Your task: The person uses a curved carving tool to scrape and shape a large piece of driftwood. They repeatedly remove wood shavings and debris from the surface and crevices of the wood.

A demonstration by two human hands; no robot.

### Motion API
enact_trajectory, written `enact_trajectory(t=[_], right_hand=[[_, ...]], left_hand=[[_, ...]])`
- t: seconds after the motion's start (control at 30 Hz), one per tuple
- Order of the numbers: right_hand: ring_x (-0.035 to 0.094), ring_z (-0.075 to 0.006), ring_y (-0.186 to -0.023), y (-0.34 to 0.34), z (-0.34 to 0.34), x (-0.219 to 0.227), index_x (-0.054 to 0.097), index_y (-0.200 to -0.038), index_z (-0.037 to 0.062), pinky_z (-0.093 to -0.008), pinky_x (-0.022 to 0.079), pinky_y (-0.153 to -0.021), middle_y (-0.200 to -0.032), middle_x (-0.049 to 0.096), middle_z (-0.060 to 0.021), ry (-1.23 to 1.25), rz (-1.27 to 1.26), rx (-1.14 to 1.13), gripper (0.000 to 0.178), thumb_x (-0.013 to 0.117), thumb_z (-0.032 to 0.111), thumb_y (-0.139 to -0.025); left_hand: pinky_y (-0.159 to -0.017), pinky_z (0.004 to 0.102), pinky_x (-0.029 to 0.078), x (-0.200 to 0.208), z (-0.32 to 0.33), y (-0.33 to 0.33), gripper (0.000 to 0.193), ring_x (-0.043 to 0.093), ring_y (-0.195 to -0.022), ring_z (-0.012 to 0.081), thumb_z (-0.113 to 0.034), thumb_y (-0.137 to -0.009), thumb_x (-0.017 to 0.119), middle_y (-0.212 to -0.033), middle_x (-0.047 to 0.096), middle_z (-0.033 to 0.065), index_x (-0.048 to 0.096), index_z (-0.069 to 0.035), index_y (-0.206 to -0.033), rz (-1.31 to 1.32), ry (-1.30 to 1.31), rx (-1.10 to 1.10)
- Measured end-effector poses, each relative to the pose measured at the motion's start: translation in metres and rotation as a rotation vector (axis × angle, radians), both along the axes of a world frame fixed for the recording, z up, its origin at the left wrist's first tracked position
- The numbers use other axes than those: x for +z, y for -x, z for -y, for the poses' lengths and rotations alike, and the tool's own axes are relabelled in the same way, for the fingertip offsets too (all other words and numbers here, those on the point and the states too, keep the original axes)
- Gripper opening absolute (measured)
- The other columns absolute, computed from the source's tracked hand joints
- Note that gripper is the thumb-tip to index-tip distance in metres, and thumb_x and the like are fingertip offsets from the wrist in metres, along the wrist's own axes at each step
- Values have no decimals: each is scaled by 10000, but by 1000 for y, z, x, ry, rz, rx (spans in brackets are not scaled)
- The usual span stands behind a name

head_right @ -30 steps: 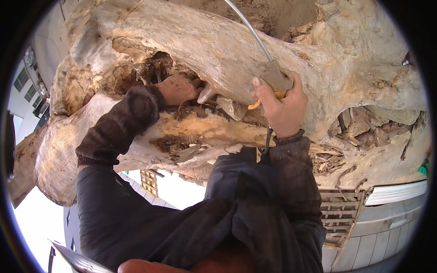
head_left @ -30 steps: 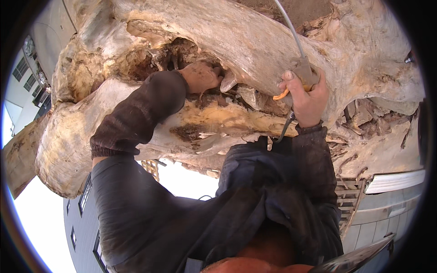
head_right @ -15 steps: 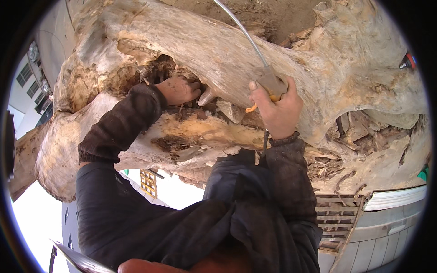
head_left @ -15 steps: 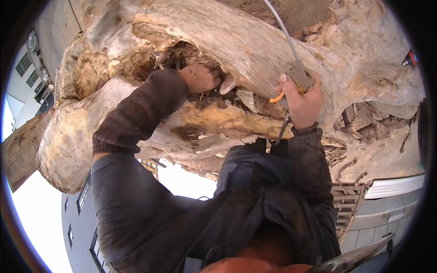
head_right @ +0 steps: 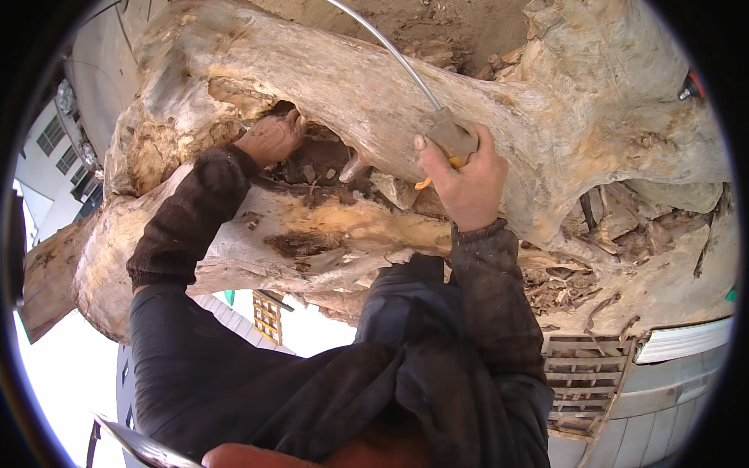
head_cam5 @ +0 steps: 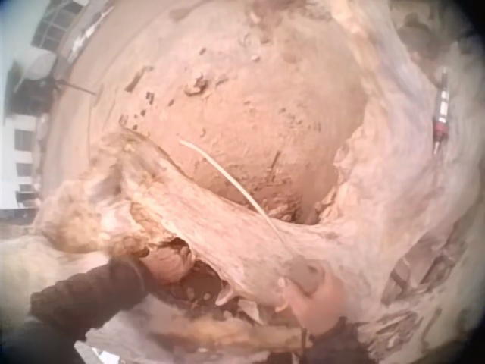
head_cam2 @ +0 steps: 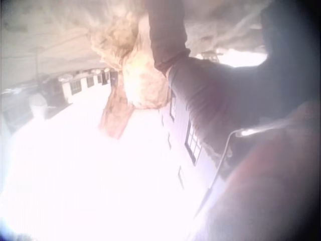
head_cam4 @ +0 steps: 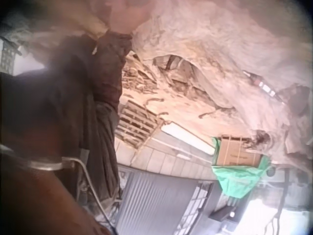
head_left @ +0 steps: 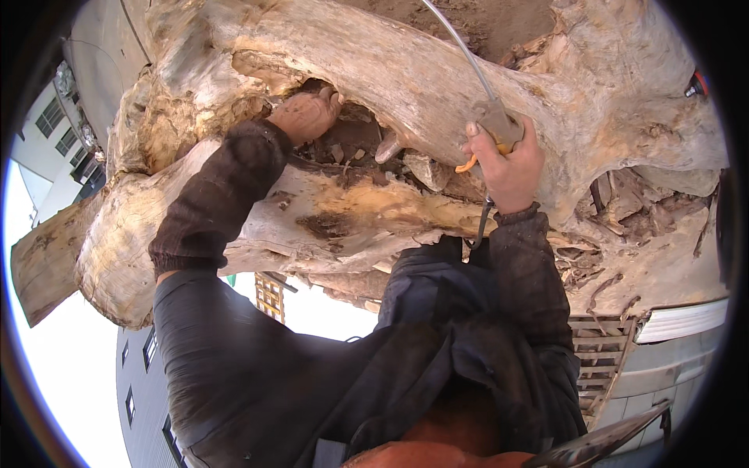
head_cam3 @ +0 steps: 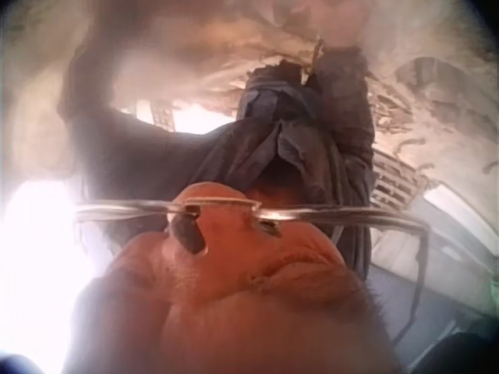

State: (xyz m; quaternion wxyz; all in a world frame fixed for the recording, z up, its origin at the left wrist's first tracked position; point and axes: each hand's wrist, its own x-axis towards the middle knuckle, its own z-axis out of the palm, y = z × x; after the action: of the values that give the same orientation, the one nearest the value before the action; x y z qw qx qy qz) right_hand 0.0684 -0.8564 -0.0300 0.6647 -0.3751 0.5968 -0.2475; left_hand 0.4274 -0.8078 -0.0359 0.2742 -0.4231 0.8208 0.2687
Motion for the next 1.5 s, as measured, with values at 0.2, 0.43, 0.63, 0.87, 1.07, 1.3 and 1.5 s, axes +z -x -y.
enact_trajectory(t=[0.2, 0.43, 0.63, 0.87, 1.07, 1.3, 1.5], right_hand=[[693, -124, -658, -1, -2, -5, 619, -1039, -44, -280, 547, -603, -754, 727, -83, 32, -32, 6, 388, 809, 210, -816], [697, -151, -679, 2, -7, -9, 626, -1044, -38, -298, 551, -615, -804, 732, -105, 27, -20, -2, 420, 810, 258, -809], [700, -154, -704, 0, -6, -9, 630, -1039, -27, -299, 553, -640, -834, 737, -110, 9, -15, -6, 407, 808, 257, -809], [703, -149, -701, -1, -6, -11, 621, -1058, -27, -301, 558, -640, -830, 739, -108, 29, -18, -9, 407, 813, 230, -808], [701, -140, -671, -2, -5, -9, 613, -1058, -46, -295, 556, -620, -782, 730, -109, 51, -51, 11, 416, 811, 221, -807], [710, -140, -674, 0, -3, -8, 612, -1066, -52, -287, 556, -615, -752, 726, -104, 51, -57, 15, 425, 809, 222, -808], [711, -149, -671, 0, -3, -6, 619, -1057, -42, -288, 556, -616, -760, 729, -97, 27, -29, 17, 418, 809, 242, -818]], left_hand=[[-576, 460, 497, 95, 31, -28, 105, 672, -656, 337, -56, -1029, 436, -761, 658, 211, 528, -47, -1078, -76, 20, 669], [-785, 327, 596, 143, 65, -7, 379, 718, -996, 257, -218, -1079, 484, -1253, 662, 186, 540, 14, -1373, -601, -145, 1446], [-883, 412, 522, 34, 3, 16, 370, 693, -1027, 321, -180, -922, 691, -1180, 676, 193, 628, -37, -1257, 44, -453, 366], [-924, 516, 498, -58, -37, 43, 495, 619, -1115, 441, -437, -917, 678, -1199, 678, 216, 624, -106, -1280, -189, -279, 837], [-866, 497, 526, -61, -23, 51, 396, 658, -1021, 423, -314, -883, 661, -1062, 692, 274, 669, 4, -1119, 92, -698, 1136], [-896, 480, 499, 10, 19, 0, 214, 637, -1052, 408, -142, -879, 651, -1048, 704, 165, 703, -73, -1075, -2, -293, 595], [-1065, 446, 400, 6, -4, 2, 153, 570, -1238, 263, -212, -860, 655, -1143, 710, 61, 750, -154, -964, 145, -346, -152]])
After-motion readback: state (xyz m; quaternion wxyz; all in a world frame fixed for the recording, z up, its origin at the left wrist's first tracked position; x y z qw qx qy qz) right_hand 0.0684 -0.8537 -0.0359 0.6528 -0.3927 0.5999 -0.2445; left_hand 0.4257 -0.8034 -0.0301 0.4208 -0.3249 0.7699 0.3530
